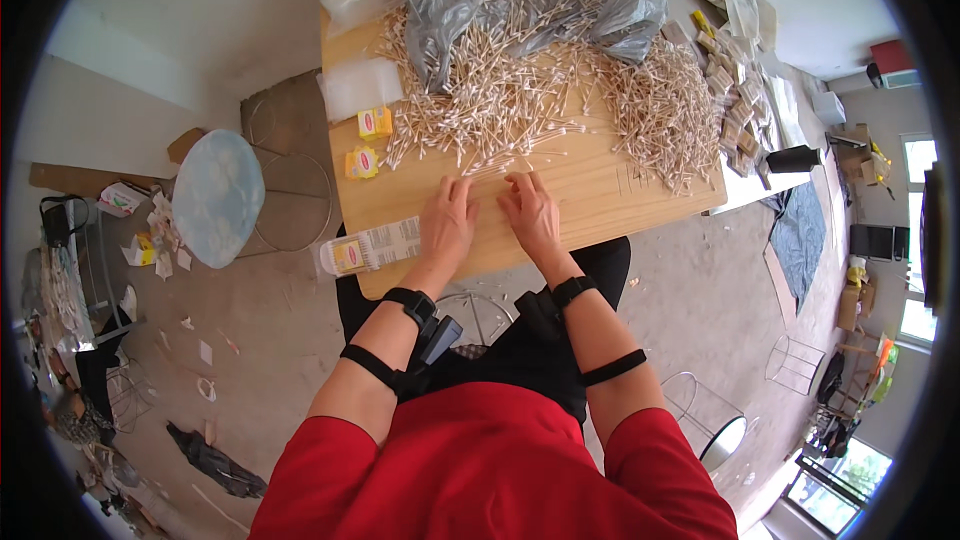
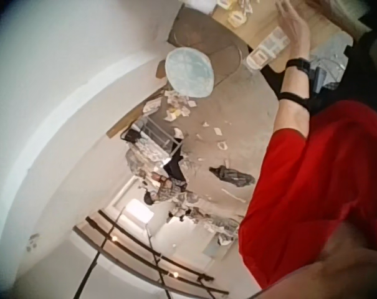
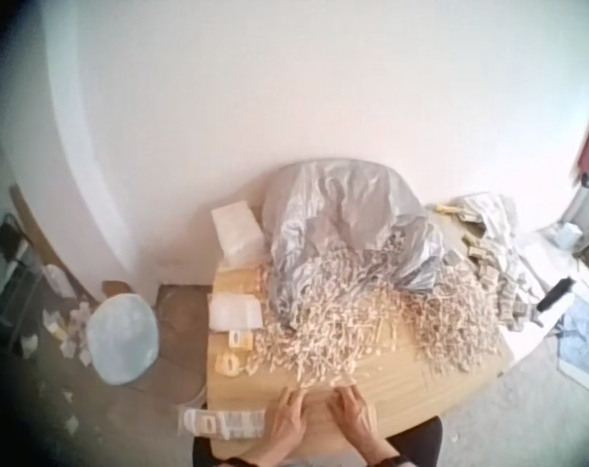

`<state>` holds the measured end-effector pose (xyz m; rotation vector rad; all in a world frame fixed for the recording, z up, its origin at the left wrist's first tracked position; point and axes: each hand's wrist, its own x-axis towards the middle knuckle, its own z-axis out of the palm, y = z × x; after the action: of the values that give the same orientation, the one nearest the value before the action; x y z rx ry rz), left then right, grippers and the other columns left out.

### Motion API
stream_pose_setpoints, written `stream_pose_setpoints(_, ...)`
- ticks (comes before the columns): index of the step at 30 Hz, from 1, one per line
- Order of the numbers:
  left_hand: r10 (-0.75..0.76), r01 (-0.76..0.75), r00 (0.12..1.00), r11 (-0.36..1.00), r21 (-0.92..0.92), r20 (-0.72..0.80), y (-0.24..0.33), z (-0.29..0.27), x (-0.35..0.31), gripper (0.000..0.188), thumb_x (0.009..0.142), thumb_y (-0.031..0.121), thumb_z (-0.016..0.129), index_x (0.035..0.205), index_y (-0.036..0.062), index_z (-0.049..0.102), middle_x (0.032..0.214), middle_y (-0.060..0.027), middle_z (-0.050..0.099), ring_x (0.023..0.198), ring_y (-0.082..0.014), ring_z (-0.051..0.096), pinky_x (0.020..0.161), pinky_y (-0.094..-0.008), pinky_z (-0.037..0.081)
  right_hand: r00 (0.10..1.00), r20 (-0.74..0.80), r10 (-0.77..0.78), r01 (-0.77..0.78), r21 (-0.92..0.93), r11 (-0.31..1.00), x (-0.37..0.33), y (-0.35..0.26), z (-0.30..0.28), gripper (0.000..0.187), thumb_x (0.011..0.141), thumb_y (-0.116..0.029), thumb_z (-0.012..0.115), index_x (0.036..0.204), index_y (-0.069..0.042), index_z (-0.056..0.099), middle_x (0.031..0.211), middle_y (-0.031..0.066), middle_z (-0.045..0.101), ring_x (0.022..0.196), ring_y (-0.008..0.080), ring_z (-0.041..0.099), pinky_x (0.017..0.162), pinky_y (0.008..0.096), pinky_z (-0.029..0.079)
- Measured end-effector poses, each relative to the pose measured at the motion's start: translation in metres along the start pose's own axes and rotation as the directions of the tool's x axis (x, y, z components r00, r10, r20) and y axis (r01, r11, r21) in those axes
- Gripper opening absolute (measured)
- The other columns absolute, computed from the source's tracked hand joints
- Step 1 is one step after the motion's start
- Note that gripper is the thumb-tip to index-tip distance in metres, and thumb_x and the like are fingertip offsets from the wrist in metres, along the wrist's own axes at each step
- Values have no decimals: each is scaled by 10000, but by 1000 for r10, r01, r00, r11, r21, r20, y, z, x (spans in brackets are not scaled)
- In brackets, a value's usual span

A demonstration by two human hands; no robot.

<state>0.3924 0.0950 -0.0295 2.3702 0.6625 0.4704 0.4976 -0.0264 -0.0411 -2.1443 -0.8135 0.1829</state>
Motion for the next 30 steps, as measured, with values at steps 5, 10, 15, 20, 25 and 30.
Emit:
stream_pose_setpoints(5,22,53,994,765,-642,108,76,-81,6,35,944,48,630,955,19,647,837,35,536,786,-69,496,694,-224,424,1000,7,-6,3,307,952,19,-50,-48,111,861,-79,720,953,-34,679,810,99,659,729,201,646,622,330,501)
stream_pose_setpoints(10,765,-4,623,-208,-978,-165,158,-238,-5,224,798,101,675,616,119,547,663,-34,595,536,-225,562,511,-345,417,789,-236,-567,522,744,418,-41,-181,-189,136,739,-109,740,657,-52,647,726,112,667,639,212,651,532,323,506)
stream_pose_setpoints(15,770,-37,616,-184,-982,-167,218,-288,-19,135,930,61,636,972,87,761,1025,-76,692,801,-200,603,731,-327,415,705,-367,-607,290,930,-225,-59,-266,-251,148,939,-65,631,868,-22,754,835,129,673,590,189,597,521,270,440)
stream_pose_setpoints(20,804,-14,578,-162,-987,-140,232,-293,-39,141,934,48,608,944,60,747,1025,-90,691,801,-214,608,733,-337,420,697,-291,-655,175,955,-238,-74,-267,-270,142,917,-21,625,815,0,722,813,131,649,562,184,581,503,273,431)
stream_pose_setpoints(25,841,-52,515,-163,-985,-166,246,-301,-60,89,906,38,643,938,46,726,1037,-118,684,795,-237,625,749,-344,426,548,-378,-746,255,925,-282,-79,-276,-279,90,912,-26,634,857,1,700,830,146,659,575,199,598,505,280,442)
stream_pose_setpoints(30,839,-133,524,-88,-987,-146,234,-307,-70,23,903,52,655,916,40,671,967,-122,664,807,-256,644,743,-358,431,523,-337,-783,309,931,-194,-90,-268,-280,23,920,-26,633,927,-4,634,843,148,679,593,216,623,509,291,463)
